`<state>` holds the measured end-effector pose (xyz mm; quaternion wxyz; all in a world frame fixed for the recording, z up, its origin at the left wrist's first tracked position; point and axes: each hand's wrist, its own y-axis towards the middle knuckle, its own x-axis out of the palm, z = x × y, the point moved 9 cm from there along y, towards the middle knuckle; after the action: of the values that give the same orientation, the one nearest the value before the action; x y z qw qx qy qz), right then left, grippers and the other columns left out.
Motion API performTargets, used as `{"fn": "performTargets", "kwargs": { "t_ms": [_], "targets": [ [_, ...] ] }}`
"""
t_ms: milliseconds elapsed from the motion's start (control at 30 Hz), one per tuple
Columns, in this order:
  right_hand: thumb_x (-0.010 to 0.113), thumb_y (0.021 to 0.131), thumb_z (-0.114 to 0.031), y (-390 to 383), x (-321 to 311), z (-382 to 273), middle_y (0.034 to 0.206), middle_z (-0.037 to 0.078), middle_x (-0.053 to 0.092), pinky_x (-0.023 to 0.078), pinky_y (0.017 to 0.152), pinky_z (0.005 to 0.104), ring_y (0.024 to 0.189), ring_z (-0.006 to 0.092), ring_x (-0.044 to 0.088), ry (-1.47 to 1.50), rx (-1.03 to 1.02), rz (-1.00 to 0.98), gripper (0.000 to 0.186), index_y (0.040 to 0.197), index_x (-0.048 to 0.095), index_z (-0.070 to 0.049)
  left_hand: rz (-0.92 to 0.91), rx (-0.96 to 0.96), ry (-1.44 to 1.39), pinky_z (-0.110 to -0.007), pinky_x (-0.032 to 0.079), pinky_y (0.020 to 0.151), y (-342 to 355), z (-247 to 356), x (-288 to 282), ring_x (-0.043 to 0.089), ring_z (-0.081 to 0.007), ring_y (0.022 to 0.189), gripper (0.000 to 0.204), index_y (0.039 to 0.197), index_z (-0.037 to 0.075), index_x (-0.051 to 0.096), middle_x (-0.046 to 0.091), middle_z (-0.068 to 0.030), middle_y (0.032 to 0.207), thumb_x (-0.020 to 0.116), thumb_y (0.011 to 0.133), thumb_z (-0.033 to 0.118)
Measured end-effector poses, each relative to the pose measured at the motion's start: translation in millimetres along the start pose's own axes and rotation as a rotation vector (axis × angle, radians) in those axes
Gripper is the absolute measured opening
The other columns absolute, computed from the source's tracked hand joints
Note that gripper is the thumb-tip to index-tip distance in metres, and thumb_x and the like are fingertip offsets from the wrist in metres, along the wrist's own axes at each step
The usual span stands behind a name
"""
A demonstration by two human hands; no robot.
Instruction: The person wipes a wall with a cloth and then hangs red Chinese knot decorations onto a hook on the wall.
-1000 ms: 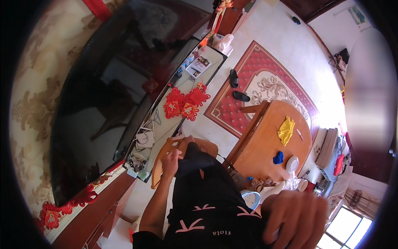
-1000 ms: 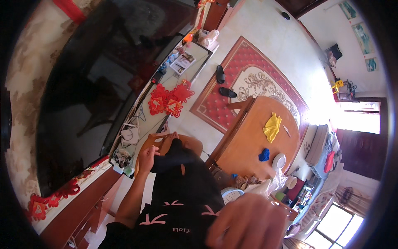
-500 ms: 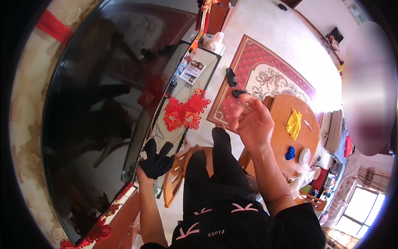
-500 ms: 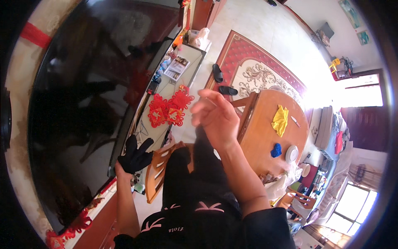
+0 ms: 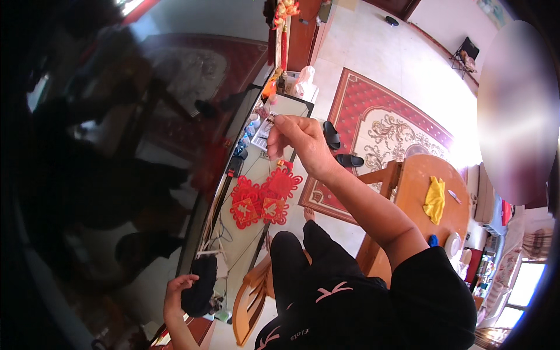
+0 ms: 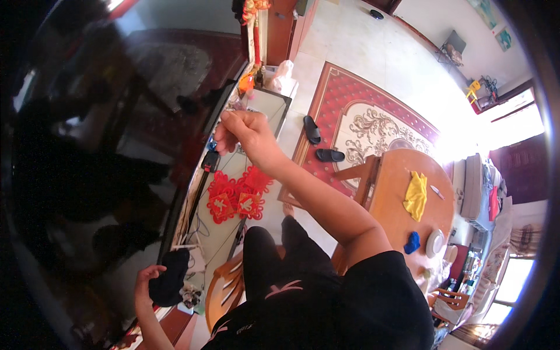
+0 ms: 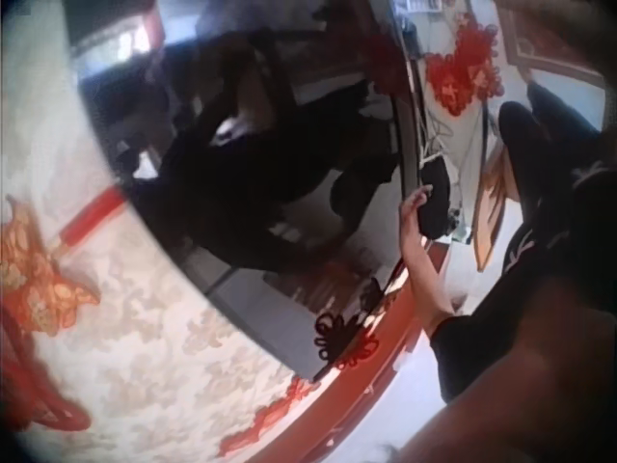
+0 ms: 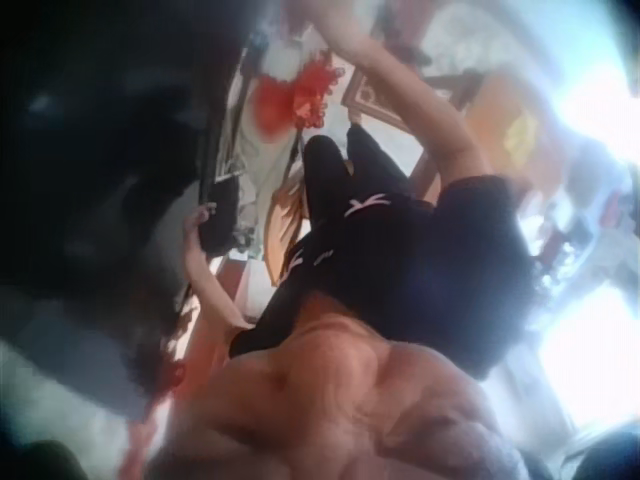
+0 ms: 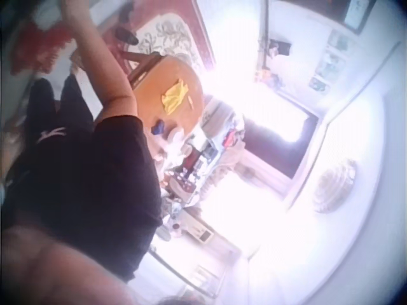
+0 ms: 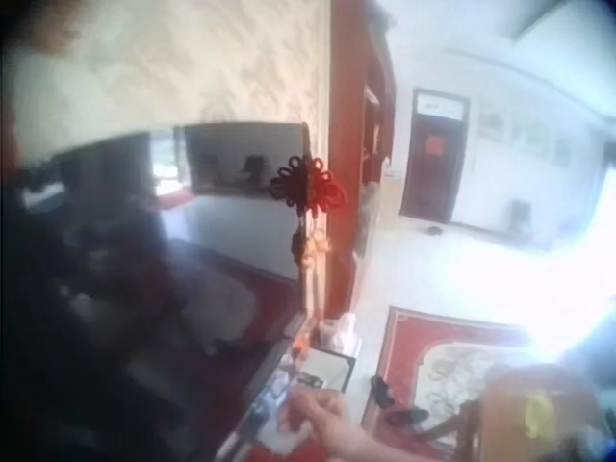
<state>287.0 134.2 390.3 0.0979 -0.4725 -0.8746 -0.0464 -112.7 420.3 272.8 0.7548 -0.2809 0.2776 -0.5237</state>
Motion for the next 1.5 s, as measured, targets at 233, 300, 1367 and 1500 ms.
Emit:
{"fn": "performTargets", "kwargs": {
  "t_ms": [233, 300, 1367, 1500],
  "targets": [
    [0.059, 0.096, -0.018, -10.5, -177.3, 193.7, 0.084, 0.007, 0.068, 0.05, 0.06, 0.0237, 0.068, 0.0111, 0.064, -0.15, 0.091, 0.189, 0.023, 0.098, 0.067, 0.003, -0.36, 0.075, 0.153, -0.027, 0.045, 0.088, 177.8, -13.7, 135.9, 0.062, -0.015, 0.098, 0.038, 0.106, 0.0, 0.069, 0.07, -0.0074, 0.107, 0.067, 0.082, 0.029],
    [0.061, 0.094, -0.013, -28.3, -250.0, 199.6, 0.087, 0.008, 0.069, 0.051, 0.06, 0.0239, 0.07, 0.0115, 0.065, -0.195, 0.054, 0.318, 0.018, 0.102, 0.066, 0.003, -0.486, -0.094, 0.03, -0.027, 0.045, 0.09, 210.6, 23.6, 197.7, 0.062, -0.0147, 0.099, 0.031, 0.103, 0.0, 0.069, 0.07, -0.0068, 0.102, 0.064, 0.085, 0.024],
    [0.056, 0.099, -0.028, 152.6, -314.0, 302.7, 0.093, 0.002, 0.065, 0.047, 0.078, 0.0256, 0.086, 0.0094, 0.058, -0.383, 0.454, -0.319, 0.032, 0.113, 0.063, 0.0, 0.21, 0.21, 0.122, -0.047, 0.049, 0.078, 483.1, 195.9, 458.4, 0.066, -0.0416, 0.083, 0.048, 0.102, 0.003, 0.066, 0.065, -0.0247, 0.081, 0.052, 0.094, 0.049],
    [0.05, 0.101, -0.039, 159.1, -286.2, 302.8, 0.093, 0.002, 0.065, 0.045, 0.075, 0.0244, 0.084, 0.0076, 0.055, -0.483, 0.586, -0.639, 0.044, 0.106, 0.066, 0.001, 0.211, -0.003, -0.525, -0.039, 0.047, 0.085, 469.6, 127.5, 462.7, 0.065, -0.0247, 0.091, 0.055, 0.103, 0.003, 0.066, 0.069, -0.0122, 0.097, 0.051, 0.095, 0.055]
  ]
}}
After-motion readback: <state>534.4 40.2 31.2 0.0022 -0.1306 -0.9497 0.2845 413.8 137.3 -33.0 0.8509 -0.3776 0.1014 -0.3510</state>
